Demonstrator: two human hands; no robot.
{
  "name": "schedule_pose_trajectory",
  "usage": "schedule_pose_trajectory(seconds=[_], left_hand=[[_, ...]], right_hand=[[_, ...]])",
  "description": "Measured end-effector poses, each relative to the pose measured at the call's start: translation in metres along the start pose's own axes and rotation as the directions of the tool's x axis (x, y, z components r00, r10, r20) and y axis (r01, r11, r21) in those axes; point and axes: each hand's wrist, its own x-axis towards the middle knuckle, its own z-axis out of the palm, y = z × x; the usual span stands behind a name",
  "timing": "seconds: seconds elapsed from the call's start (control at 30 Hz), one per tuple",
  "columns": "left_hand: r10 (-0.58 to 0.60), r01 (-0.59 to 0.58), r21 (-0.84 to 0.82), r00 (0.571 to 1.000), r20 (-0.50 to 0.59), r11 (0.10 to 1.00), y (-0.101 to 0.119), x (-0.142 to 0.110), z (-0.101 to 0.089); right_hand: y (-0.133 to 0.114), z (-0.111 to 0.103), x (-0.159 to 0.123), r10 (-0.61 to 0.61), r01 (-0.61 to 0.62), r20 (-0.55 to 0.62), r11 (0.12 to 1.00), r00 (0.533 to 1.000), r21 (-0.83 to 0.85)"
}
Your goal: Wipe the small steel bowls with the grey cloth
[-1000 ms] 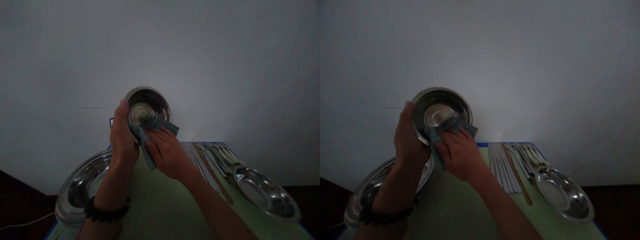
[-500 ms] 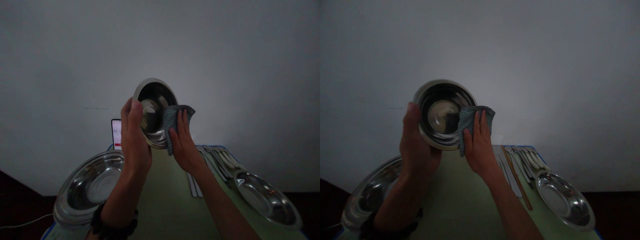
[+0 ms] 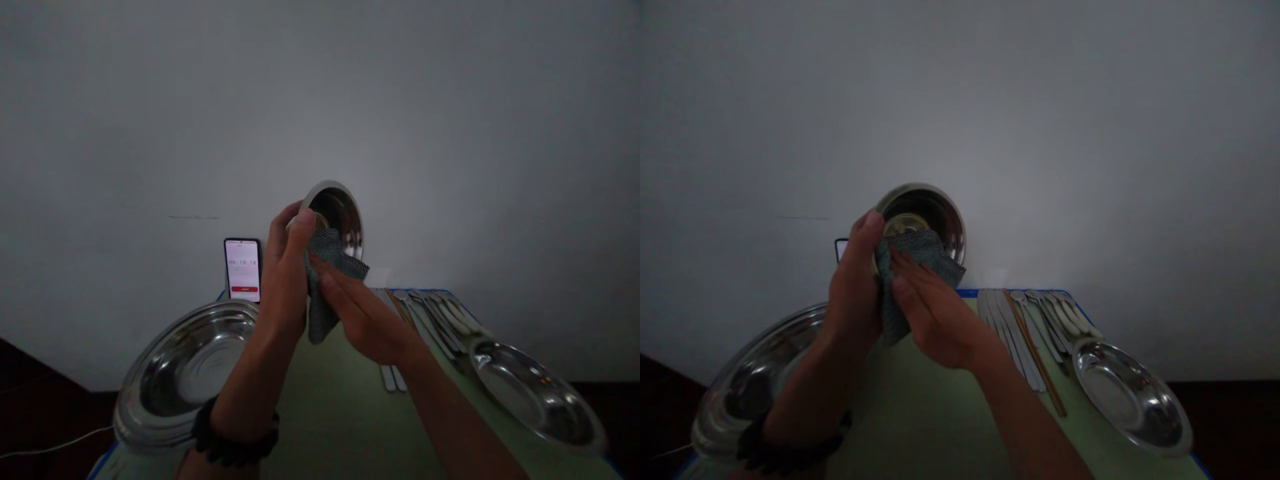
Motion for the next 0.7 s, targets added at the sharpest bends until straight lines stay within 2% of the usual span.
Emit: schedule_pose_trajectory(seconds=[0.07, 0.17, 0.27, 0.33, 0.4, 0.53, 0.63, 0.7], left_hand=[[0.001, -0.001, -0.002, 1.0, -0.031, 1.0, -0.003, 0.0, 0.001], [0.013, -0.013, 0.006, 0.995, -0.094, 1.0, -0.01, 0.004, -0.001], [0.03, -0.025, 0.041, 0.991, -0.127, 0.999, -0.016, 0.008, -0.005], [0.027, -0.02, 0.053, 0.991, -0.132, 0.998, -0.017, 0.01, -0.007], [0.016, -0.009, 0.05, 0.991, -0.136, 0.999, -0.017, 0.012, -0.008], [0.003, 0.004, 0.064, 0.995, -0.105, 0.998, -0.014, 0.015, -0.012], [0.006, -0.001, 0.08, 0.998, -0.059, 0.997, -0.01, 0.017, -0.015], [0.004, 0.0, 0.079, 0.999, -0.051, 0.997, -0.007, 0.017, -0.015]], right_hand=[[0.005, -0.006, 0.0, -0.023, 0.024, 0.021, 0.999, 1.0, -0.028], [0.018, -0.012, 0.0, 0.005, 0.01, 0.061, 0.971, 0.998, -0.239], [0.031, -0.017, -0.001, 0.08, -0.062, 0.02, 0.889, 0.997, -0.453], [0.035, -0.019, -0.002, 0.111, -0.095, 0.001, 0.858, 0.994, -0.504], [0.032, -0.017, -0.003, 0.112, -0.081, 0.034, 0.869, 0.993, -0.488], [0.019, -0.005, 0.0, 0.044, -0.002, 0.116, 0.94, 0.992, -0.341], [0.013, -0.001, 0.003, -0.007, 0.027, 0.077, 0.965, 0.997, -0.259], [0.014, -0.004, 0.003, -0.023, 0.035, 0.049, 0.962, 0.999, -0.271]])
